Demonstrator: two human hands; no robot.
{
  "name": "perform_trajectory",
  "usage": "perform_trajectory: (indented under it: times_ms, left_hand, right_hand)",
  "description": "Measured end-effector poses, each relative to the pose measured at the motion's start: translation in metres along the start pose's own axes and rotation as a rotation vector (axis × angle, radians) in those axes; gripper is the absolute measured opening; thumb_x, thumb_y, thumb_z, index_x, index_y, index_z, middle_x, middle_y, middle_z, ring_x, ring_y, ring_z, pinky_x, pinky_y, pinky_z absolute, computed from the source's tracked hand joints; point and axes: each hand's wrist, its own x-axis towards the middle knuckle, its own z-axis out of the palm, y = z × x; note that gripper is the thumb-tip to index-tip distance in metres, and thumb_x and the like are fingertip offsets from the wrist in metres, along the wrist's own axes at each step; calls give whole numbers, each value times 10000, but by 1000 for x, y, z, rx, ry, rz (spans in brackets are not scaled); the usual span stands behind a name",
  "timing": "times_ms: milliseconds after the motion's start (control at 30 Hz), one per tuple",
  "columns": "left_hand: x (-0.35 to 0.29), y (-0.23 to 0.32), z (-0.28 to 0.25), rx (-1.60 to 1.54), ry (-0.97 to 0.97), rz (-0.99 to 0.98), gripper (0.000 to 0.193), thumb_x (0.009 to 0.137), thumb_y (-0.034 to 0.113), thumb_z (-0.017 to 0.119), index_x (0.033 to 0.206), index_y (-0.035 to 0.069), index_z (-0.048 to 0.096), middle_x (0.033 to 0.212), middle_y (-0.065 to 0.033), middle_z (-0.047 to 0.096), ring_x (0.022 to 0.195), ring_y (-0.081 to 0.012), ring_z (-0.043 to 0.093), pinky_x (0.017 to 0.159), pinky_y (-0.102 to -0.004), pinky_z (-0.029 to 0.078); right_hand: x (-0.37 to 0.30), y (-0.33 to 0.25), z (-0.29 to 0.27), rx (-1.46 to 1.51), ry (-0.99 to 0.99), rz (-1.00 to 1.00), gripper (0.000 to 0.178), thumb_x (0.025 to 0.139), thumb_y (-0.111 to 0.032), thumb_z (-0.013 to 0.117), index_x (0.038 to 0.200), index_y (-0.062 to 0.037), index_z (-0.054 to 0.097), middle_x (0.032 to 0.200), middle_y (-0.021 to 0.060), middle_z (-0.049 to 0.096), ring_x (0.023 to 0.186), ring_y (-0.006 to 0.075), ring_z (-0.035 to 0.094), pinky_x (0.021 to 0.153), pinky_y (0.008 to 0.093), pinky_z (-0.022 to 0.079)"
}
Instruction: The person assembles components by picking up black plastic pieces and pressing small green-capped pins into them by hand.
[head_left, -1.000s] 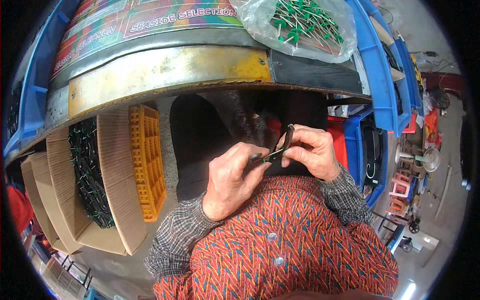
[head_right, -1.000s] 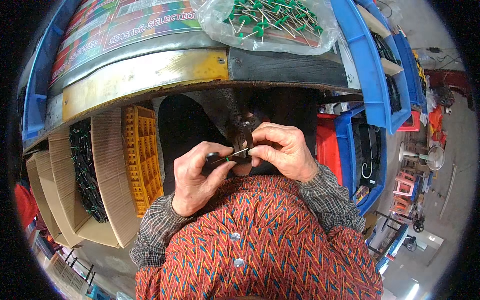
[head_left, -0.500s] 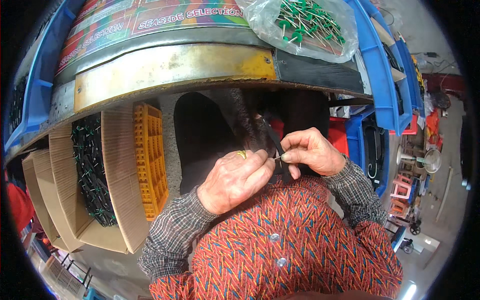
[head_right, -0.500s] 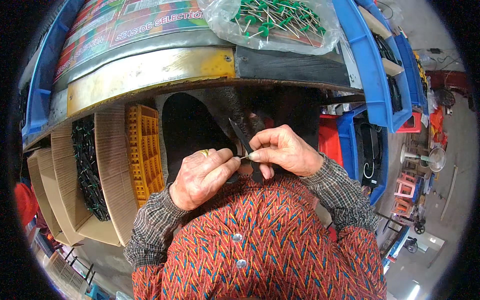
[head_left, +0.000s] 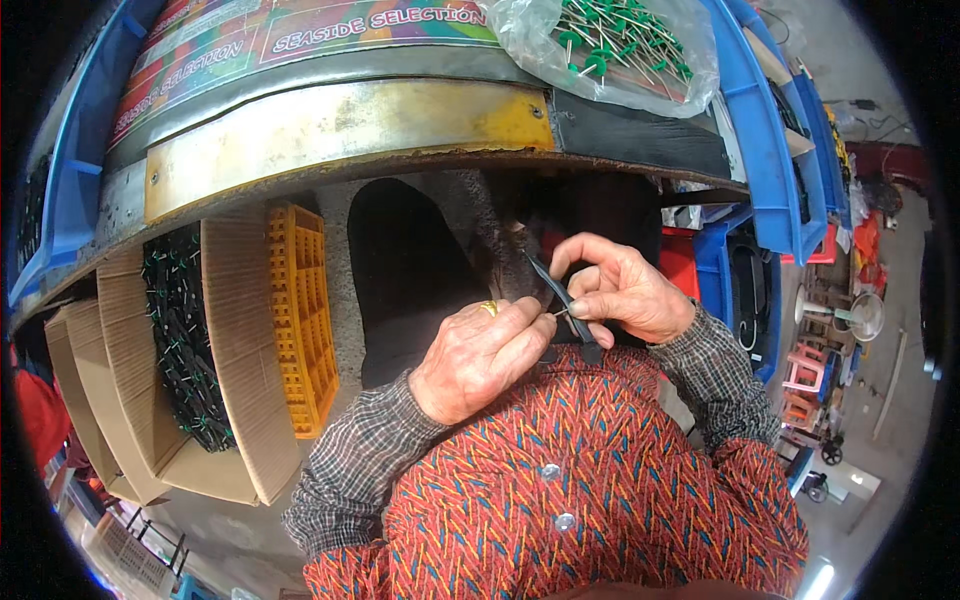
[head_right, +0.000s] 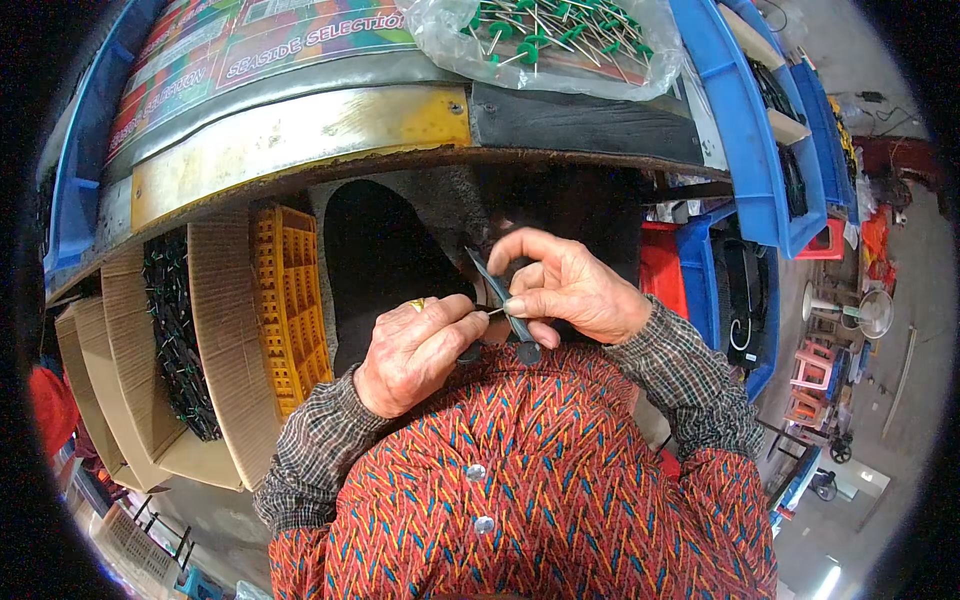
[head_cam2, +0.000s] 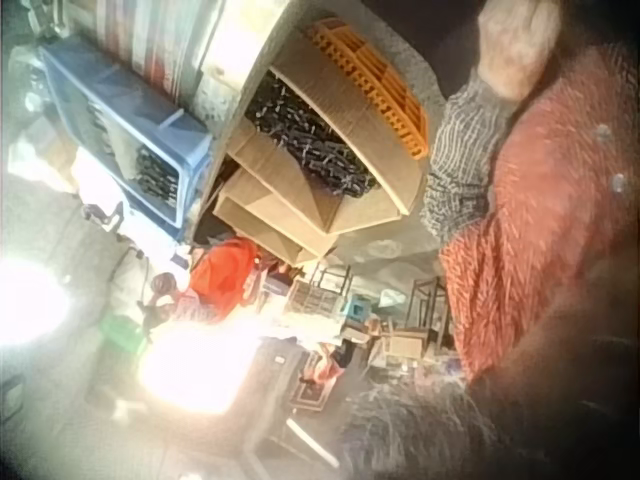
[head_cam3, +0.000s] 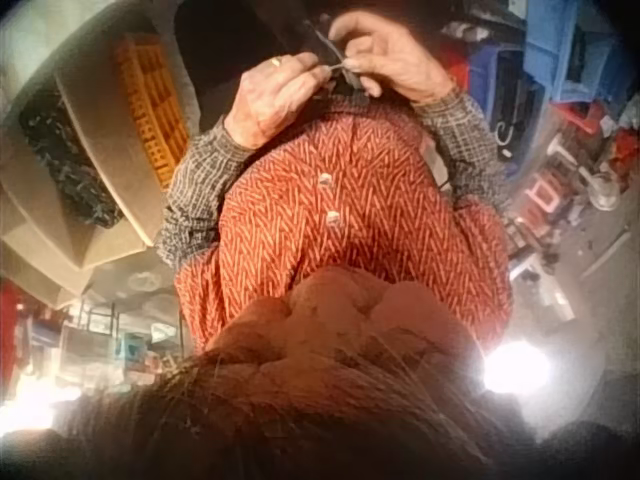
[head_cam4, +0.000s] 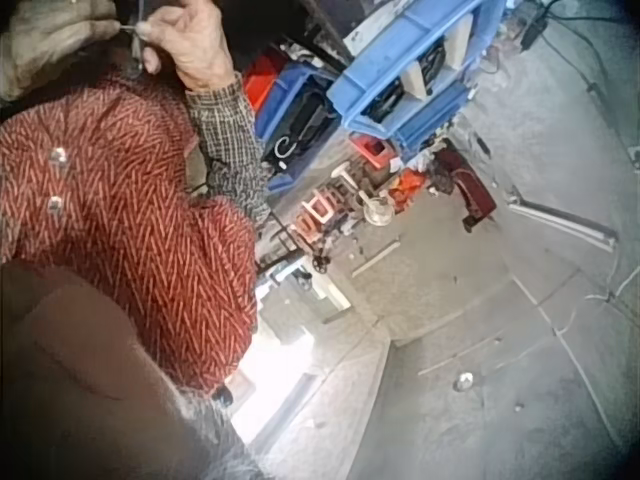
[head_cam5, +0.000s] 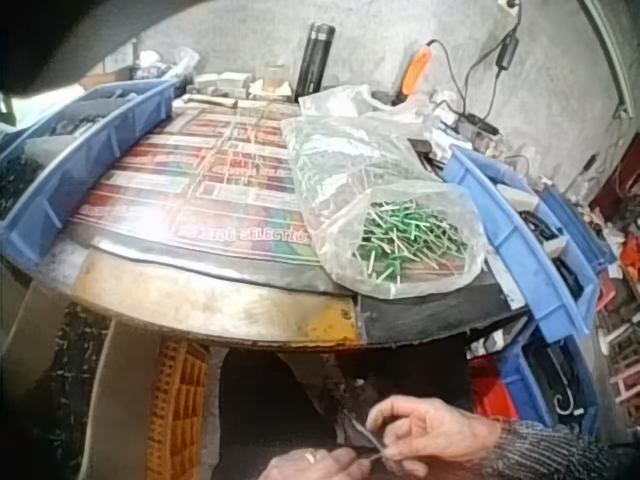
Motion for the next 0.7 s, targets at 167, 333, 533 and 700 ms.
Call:
perform_trajectory:
  times_ms: [167,333,533,700]
  left_hand:
    - [4,6,2,-11,16,-47,350,616,21,688,961,4,627,905,-104,620,694,-216,633,567,-308,498]
    - [10,4,0,-155,66,-231,336,636,-44,732,949,20,630,907,-116,646,785,-251,660,650,-314,526]
    - [12,4,3,-255,87,-371,289,681,-50,735,943,20,634,877,-114,665,812,-247,664,705,-303,525]
    - [10,6,1,-348,70,-567,246,783,-34,701,1015,4,632,902,-77,665,765,-132,625,661,-257,502]
  right_hand:
    - [-5,-4,0,-88,35,31,202,928,-145,586,1036,25,567,721,59,621,523,112,595,468,212,470]
    - [-6,-3,-3,-38,54,-10,204,960,-158,533,987,36,590,785,131,670,606,184,668,523,264,540]
    - [-9,3,-6,-92,78,-70,192,943,-119,544,1012,52,598,779,123,675,569,152,644,491,234,505]
    - [-9,0,-2,-231,138,-111,206,927,-145,587,1010,40,621,693,47,631,499,64,548,433,185,412]
